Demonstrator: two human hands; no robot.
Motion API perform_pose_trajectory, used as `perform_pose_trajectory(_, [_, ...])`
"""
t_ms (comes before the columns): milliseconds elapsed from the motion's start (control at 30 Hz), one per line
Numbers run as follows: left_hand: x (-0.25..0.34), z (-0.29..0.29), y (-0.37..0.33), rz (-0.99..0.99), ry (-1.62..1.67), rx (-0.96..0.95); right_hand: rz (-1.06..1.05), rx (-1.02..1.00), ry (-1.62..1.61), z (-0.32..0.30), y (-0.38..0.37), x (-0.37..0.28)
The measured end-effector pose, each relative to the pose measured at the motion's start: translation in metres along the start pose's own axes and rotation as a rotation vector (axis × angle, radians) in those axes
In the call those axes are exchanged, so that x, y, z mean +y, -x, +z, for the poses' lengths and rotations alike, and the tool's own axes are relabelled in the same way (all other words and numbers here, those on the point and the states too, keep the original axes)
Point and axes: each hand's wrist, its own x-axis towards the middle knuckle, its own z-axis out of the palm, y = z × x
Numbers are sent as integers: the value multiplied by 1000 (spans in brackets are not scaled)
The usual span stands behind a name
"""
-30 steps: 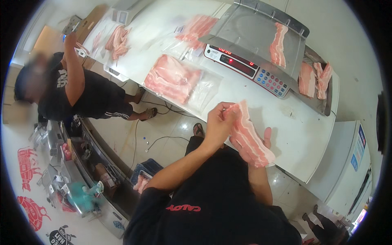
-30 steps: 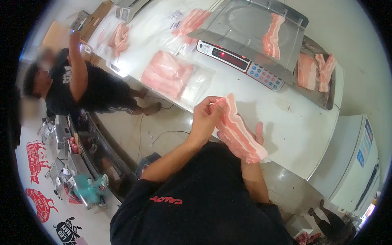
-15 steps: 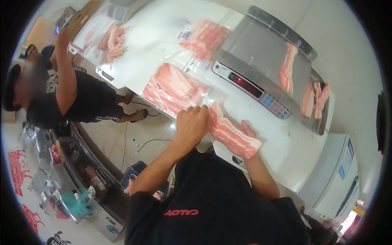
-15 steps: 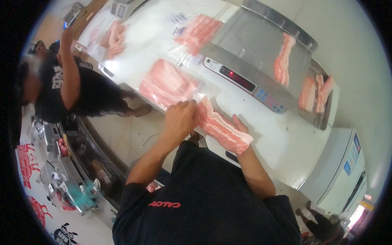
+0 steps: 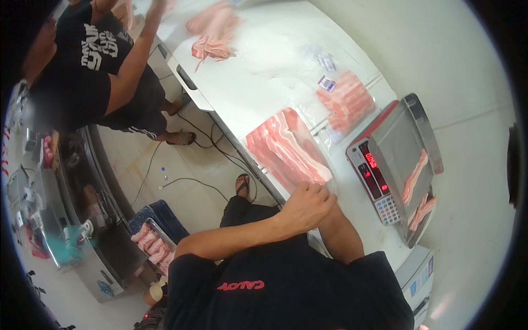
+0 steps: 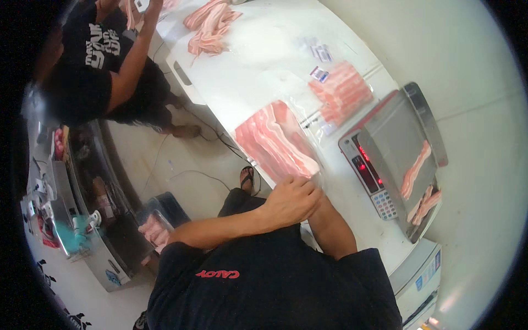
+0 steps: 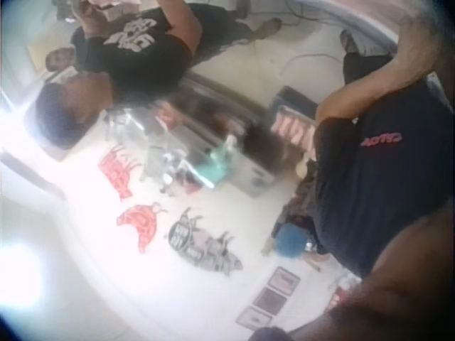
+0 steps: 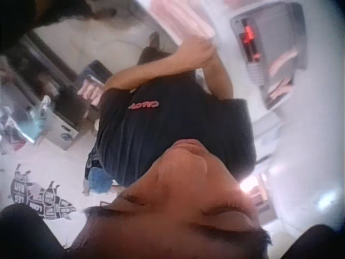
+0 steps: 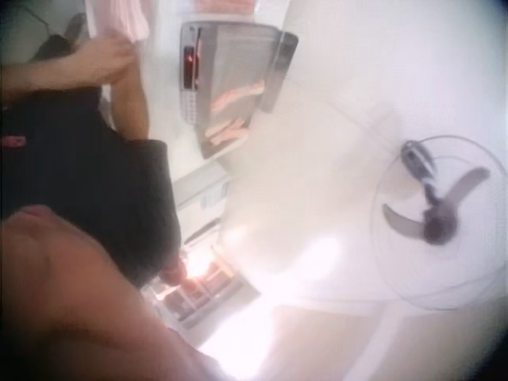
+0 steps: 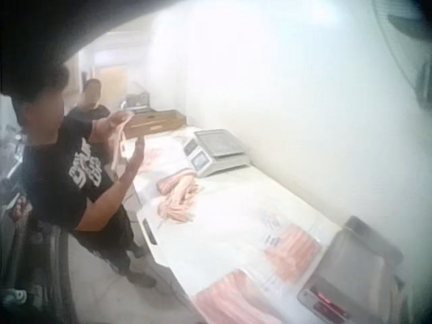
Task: The person places pork belly slices onto a scale, arranges them inside plastic bags by hand, and sets the filled bags onto a table.
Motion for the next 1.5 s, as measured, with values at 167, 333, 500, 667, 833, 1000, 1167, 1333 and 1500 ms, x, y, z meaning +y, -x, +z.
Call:
perform_pose_trajectory(167, [-116,-32,33,-209,-20,273,-223,5,386,-11,-22,9])
perform_pose_trajectory(333, [-153,-35,51,-241,-188,64,-303,159,992,-15,2,1])
perform_pose_trajectory(500, [-149,-40,49,-242,-137,52,-411,503,374,17,46,16])
perform_pose_trajectory(667, [-137,-45,47,-242,-162,-19,-387,888,1231,-31,85,15])
perform_pose_trajectory(833, [-121,-46,46,-155,-179,-147,-437,823,1216,-34,83,17])
perform_pose_trajectory(1000, [-87,-25,50,8,-28,-261,-257,885,1294,-30,92,16])
perform_pose_trajectory(1167, [-24,11,59,290,90,-401,-179,897,1766,5,182,-11])
perform_pose_trajectory(1333, [11,3,41,286,219,-296,-800,1425,2146,60,239,-132])
perform_pose_trajectory(1500, [68,10,8,484,356,-321,-235,1582,2227,-15,250,-213])
